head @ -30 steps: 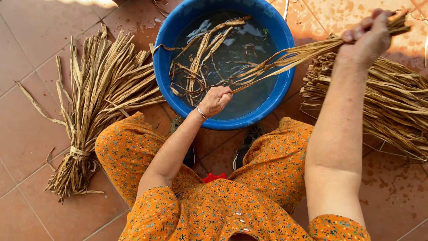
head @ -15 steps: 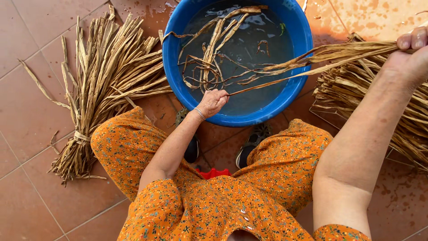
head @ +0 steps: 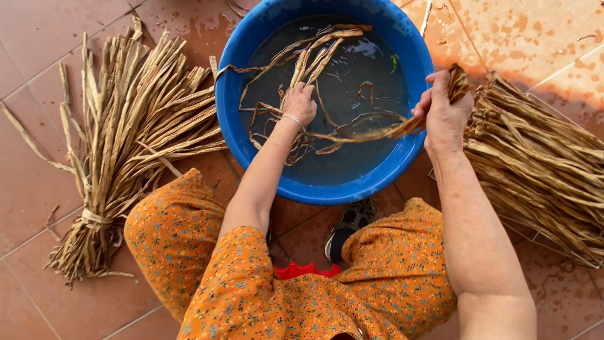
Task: The person sits on a tiled floor and repeatedly dips bundles of dried plant strips into a blue basin of water, then wrings and places them on the floor. The person handles the strips by hand, occasionally using scissors to cut a bundle.
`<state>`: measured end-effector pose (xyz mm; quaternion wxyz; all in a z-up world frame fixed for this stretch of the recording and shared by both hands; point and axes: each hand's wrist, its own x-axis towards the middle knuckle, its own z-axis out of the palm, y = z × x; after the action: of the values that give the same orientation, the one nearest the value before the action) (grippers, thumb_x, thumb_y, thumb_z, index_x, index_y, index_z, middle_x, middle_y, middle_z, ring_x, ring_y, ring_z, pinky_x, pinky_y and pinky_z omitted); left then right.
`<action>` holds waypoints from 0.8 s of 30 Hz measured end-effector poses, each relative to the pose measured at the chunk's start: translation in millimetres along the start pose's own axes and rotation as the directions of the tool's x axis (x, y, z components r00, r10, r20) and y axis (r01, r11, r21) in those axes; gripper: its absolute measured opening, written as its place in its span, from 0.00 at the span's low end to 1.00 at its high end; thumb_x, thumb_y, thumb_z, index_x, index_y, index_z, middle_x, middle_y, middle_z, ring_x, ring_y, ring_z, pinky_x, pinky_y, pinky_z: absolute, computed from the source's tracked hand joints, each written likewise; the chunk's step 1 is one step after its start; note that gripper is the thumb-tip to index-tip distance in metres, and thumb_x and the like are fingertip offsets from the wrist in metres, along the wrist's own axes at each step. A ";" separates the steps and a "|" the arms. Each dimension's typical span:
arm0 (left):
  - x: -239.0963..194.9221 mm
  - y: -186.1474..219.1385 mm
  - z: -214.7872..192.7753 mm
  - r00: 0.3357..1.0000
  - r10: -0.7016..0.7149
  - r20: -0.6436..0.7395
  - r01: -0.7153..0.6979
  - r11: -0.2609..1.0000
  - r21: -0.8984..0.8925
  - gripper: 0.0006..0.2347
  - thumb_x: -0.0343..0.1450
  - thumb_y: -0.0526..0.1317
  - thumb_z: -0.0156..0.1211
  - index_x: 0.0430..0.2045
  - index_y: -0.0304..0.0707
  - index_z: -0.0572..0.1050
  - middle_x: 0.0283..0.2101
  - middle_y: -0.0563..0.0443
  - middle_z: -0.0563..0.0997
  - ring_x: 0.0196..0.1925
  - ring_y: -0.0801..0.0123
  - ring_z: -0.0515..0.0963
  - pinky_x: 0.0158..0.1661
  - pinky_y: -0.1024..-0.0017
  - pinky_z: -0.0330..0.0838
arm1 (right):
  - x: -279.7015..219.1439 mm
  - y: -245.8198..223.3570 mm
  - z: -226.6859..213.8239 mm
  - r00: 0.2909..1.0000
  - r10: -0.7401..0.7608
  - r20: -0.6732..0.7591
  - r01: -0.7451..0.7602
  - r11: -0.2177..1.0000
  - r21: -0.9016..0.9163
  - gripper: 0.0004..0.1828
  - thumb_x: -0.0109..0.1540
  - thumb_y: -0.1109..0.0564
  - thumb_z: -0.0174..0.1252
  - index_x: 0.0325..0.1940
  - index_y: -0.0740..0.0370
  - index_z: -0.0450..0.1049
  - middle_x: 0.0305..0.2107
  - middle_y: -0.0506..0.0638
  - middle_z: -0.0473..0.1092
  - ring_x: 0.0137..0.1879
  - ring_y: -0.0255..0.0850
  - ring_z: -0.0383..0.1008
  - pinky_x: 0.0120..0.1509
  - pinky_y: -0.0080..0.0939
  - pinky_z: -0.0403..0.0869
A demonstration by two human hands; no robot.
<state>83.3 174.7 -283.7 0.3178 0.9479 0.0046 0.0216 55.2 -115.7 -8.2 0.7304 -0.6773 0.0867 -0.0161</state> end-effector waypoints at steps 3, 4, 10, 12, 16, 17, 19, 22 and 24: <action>25.6 6.5 20.8 0.977 -0.198 0.079 0.194 0.979 0.061 0.22 0.63 0.37 0.60 0.54 0.46 0.72 0.59 0.38 0.72 0.61 0.41 0.67 0.60 0.46 0.58 | 0.4 4.6 -6.1 0.999 0.043 0.029 -0.041 0.998 -0.054 0.14 0.70 0.50 0.65 0.47 0.60 0.69 0.22 0.42 0.65 0.23 0.31 0.64 0.28 0.33 0.70; 31.6 9.8 22.6 0.952 -0.275 0.134 0.261 0.959 0.112 0.23 0.63 0.38 0.60 0.55 0.48 0.71 0.59 0.39 0.73 0.62 0.42 0.67 0.60 0.45 0.55 | 0.9 5.9 -6.9 0.998 0.023 0.064 -0.017 0.995 -0.096 0.14 0.67 0.53 0.67 0.49 0.61 0.71 0.23 0.42 0.65 0.23 0.31 0.64 0.28 0.33 0.68; 29.4 43.0 7.7 0.924 -0.380 0.045 0.380 0.925 -0.005 0.12 0.69 0.44 0.61 0.45 0.46 0.79 0.40 0.42 0.83 0.48 0.48 0.80 0.55 0.49 0.62 | 9.4 21.4 -10.8 0.946 0.320 0.058 -0.293 0.916 -0.275 0.08 0.66 0.58 0.64 0.43 0.66 0.79 0.22 0.43 0.66 0.20 0.29 0.59 0.23 0.33 0.59; 19.1 55.5 -4.6 0.940 -0.329 0.085 0.339 0.926 -0.163 0.11 0.70 0.47 0.64 0.40 0.44 0.82 0.34 0.44 0.83 0.40 0.54 0.80 0.48 0.56 0.66 | 11.9 27.4 -8.7 0.921 0.381 0.078 -0.337 0.882 -0.330 0.10 0.68 0.55 0.60 0.44 0.66 0.79 0.22 0.46 0.68 0.20 0.30 0.60 0.22 0.32 0.60; -15.9 87.4 -37.3 0.970 -0.169 0.175 0.243 0.678 -0.693 0.10 0.73 0.42 0.62 0.40 0.36 0.83 0.27 0.53 0.79 0.29 0.74 0.76 0.33 0.74 0.68 | 10.3 26.4 3.3 0.875 0.475 0.100 -0.388 0.809 -0.441 0.14 0.67 0.50 0.57 0.49 0.63 0.76 0.31 0.51 0.78 0.21 0.34 0.68 0.22 0.33 0.64; -26.2 97.8 -46.1 0.972 -0.115 0.204 0.232 0.569 -0.789 0.09 0.73 0.40 0.61 0.40 0.35 0.83 0.25 0.56 0.77 0.27 0.78 0.74 0.30 0.77 0.66 | 8.1 22.0 5.7 0.859 0.501 0.103 -0.412 0.797 -0.442 0.15 0.67 0.49 0.56 0.50 0.62 0.75 0.34 0.50 0.79 0.22 0.34 0.70 0.22 0.33 0.64; -49.7 117.3 -63.3 0.969 0.005 0.247 0.220 0.433 -0.874 0.08 0.75 0.38 0.59 0.43 0.35 0.82 0.26 0.60 0.75 0.29 0.81 0.72 0.33 0.79 0.67 | 3.9 10.4 9.9 0.860 0.491 0.138 -0.410 0.827 -0.386 0.17 0.66 0.48 0.57 0.53 0.61 0.73 0.37 0.49 0.79 0.25 0.34 0.74 0.23 0.34 0.66; -81.8 143.6 -86.7 0.949 0.105 0.297 0.246 0.340 -0.907 0.08 0.77 0.37 0.56 0.44 0.34 0.81 0.27 0.62 0.74 0.30 0.82 0.71 0.35 0.79 0.69 | -9.9 -7.7 16.6 0.880 0.439 0.181 -0.387 0.884 -0.262 0.17 0.67 0.46 0.57 0.52 0.58 0.74 0.38 0.46 0.80 0.26 0.32 0.76 0.23 0.32 0.67; -95.4 159.2 -98.6 0.938 0.139 0.319 0.257 0.339 -0.905 0.09 0.77 0.37 0.56 0.45 0.33 0.80 0.29 0.61 0.75 0.31 0.81 0.72 0.36 0.78 0.71 | -17.4 -17.9 16.3 0.916 0.349 0.199 -0.322 0.934 -0.157 0.15 0.66 0.47 0.59 0.51 0.58 0.77 0.36 0.46 0.79 0.26 0.31 0.74 0.23 0.31 0.66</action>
<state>-17.1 104.9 -112.8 0.7997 0.5793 -0.0284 -0.1554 42.2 -98.7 12.5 0.6851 -0.6926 0.1197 0.1911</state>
